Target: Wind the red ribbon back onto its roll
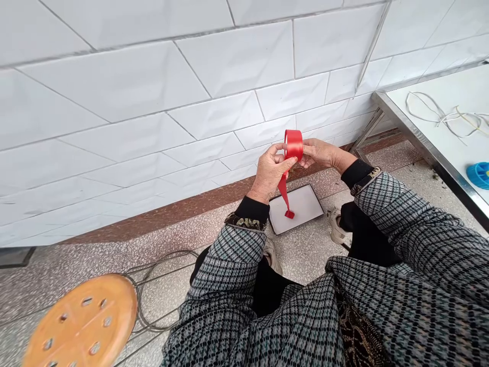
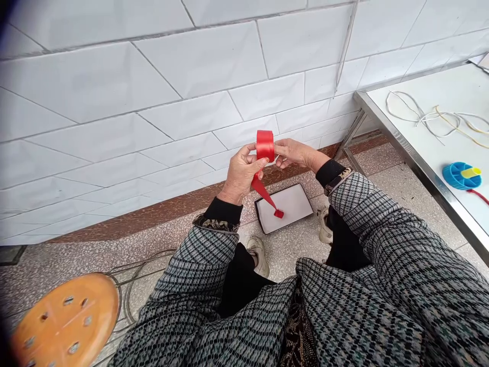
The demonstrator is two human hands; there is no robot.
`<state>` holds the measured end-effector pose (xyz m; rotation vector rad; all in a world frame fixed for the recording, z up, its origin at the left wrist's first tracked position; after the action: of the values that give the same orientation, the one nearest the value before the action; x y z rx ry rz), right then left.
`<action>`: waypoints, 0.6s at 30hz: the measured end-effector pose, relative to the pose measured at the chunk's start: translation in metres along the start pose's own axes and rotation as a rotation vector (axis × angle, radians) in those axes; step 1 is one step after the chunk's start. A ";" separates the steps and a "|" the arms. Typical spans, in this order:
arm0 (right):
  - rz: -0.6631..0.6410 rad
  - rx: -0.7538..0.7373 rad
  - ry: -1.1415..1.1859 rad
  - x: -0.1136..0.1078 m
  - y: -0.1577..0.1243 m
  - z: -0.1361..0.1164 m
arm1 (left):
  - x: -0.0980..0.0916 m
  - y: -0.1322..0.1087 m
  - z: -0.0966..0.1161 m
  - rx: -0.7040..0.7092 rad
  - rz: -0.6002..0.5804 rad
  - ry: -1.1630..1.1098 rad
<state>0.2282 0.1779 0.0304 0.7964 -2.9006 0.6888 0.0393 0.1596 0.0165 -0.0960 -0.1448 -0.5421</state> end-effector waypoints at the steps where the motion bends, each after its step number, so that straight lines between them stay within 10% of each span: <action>1: -0.009 -0.027 -0.011 0.000 0.000 0.000 | -0.001 -0.001 0.001 -0.004 -0.021 -0.014; 18: -0.002 -0.093 0.350 0.020 0.002 0.002 | 0.006 0.001 0.003 0.081 -0.024 -0.057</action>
<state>0.2099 0.1694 0.0306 0.5993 -2.5938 0.6168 0.0446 0.1572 0.0200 -0.0312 -0.2235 -0.5565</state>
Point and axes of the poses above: each hand's wrist, its own y-axis towards the middle knuckle, its own x-axis out of the palm, z = x × y, the point moved 1 cm from there along y, towards the middle knuckle, and after that the axes turned 13 degrees about -z, right-handed, at the moved point
